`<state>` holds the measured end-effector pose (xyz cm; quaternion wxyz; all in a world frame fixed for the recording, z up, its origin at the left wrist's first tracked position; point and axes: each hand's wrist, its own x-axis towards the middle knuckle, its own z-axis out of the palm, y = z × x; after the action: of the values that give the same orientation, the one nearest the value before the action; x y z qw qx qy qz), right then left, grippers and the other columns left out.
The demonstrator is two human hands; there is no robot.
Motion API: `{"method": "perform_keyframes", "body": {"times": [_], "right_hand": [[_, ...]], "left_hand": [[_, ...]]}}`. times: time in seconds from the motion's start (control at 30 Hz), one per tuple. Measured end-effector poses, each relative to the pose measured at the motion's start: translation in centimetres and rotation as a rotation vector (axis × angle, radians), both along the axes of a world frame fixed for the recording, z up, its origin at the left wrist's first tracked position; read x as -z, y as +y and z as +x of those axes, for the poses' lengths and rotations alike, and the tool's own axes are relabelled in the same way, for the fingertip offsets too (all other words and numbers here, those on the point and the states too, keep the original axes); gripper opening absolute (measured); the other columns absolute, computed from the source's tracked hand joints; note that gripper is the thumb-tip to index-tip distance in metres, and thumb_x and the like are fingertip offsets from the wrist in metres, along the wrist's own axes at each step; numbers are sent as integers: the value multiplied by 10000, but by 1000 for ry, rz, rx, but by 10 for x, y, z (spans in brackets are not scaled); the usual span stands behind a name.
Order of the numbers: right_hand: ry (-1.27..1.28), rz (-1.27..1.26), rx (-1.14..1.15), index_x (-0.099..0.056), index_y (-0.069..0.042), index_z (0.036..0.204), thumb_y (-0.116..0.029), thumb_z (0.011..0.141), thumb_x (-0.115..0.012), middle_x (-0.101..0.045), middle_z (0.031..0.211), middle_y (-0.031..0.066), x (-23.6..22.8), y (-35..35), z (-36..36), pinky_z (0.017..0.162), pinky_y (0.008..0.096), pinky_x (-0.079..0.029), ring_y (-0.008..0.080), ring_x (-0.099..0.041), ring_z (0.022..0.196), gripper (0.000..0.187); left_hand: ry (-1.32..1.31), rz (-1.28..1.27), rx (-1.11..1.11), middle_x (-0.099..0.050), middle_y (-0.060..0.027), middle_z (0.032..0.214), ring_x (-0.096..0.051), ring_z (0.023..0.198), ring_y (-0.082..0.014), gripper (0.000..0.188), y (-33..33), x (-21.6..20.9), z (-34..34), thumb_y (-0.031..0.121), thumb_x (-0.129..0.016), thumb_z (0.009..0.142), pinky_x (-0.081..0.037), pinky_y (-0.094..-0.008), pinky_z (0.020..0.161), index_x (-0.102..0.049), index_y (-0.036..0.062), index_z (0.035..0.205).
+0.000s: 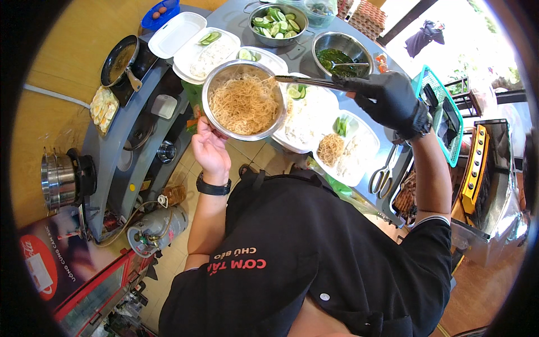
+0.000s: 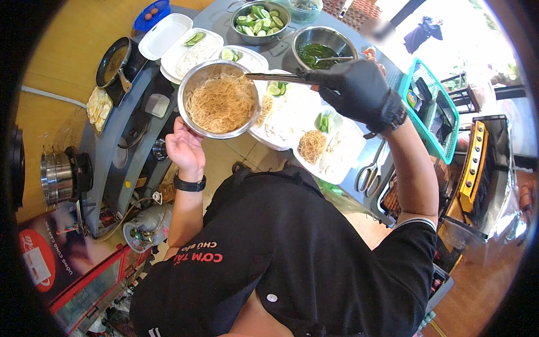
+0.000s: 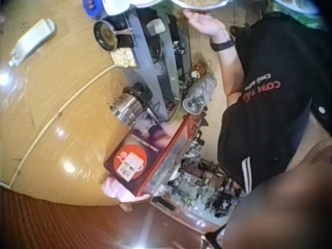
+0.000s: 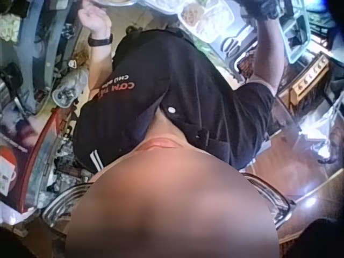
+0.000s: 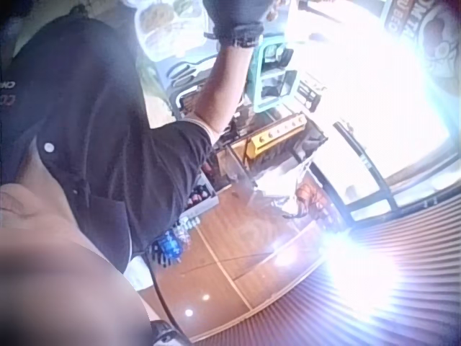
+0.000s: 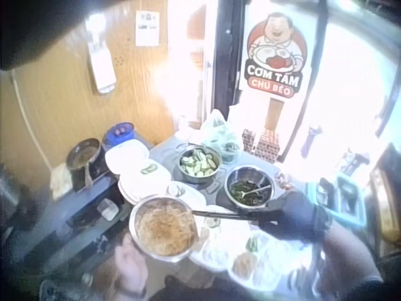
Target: The person scoops rice into several white styrofoam containers, then adds sliced cucumbers, fried noodles, and pieces of roasted meat using tongs and scissors. The containers are arranged on a stainless steel counter in a small kitchen.
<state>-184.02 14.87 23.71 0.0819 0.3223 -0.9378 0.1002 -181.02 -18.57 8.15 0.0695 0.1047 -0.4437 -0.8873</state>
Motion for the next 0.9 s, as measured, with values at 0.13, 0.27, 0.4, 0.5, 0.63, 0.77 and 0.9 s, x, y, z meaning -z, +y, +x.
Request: {"method": "perform_keyframes", "body": {"times": [0.13,0.27,0.4,0.5,0.63,0.77,0.9], "right_hand": [[53,13,75,-708,-166,998,-113,770,-649,-640,693,59,-10,8,13,553,351,-477,248,-614,595,241],[81,-10,141,-707,-152,998,-101,770,-663,-651,711,76,-16,16,23,562,333,-484,238,-625,599,238],[21,-6,245,-706,-163,1019,-111,763,-694,-661,738,108,-18,20,29,567,320,-491,231,-646,609,262],[-93,-87,171,-691,-178,1071,-129,780,-681,-665,771,120,-3,16,25,569,332,-495,251,-651,629,296],[-217,-91,116,-688,-247,1083,-165,779,-636,-659,738,115,73,5,7,584,387,-502,292,-636,628,320],[-373,148,110,-681,-277,1096,-248,788,-615,-642,712,130,124,-20,-1,595,409,-496,317,-618,616,317],[-325,79,144,-688,-229,1092,-228,743,-680,-639,710,134,81,-18,-3,597,408,-490,316,-609,607,349]], "left_hand": [[8,-11,-24,-535,-25,883,-517,807,-140,279,-18,15,-7,300,-364,801,-433,-296,730,-493,94,938],[13,-34,-62,-513,-16,855,-507,789,-136,266,-29,16,-12,308,-361,803,-428,-297,717,-487,104,919],[21,-16,-106,-507,-14,850,-505,788,-139,284,-34,14,-15,320,-366,797,-423,-298,727,-493,101,927],[5,21,-153,-528,-26,889,-515,824,-148,312,-37,9,-16,333,-373,787,-425,-299,762,-497,93,942],[37,61,-148,-557,-55,979,-517,920,-176,345,-45,2,-15,346,-396,772,-400,-333,835,-502,75,958],[23,73,-175,-560,-66,1012,-507,947,-183,371,-41,-14,-10,354,-402,767,-382,-325,843,-499,64,977],[17,106,-159,-561,-67,1025,-512,893,-174,413,-45,-11,-4,360,-385,767,-416,-330,815,-517,57,1015]]}}
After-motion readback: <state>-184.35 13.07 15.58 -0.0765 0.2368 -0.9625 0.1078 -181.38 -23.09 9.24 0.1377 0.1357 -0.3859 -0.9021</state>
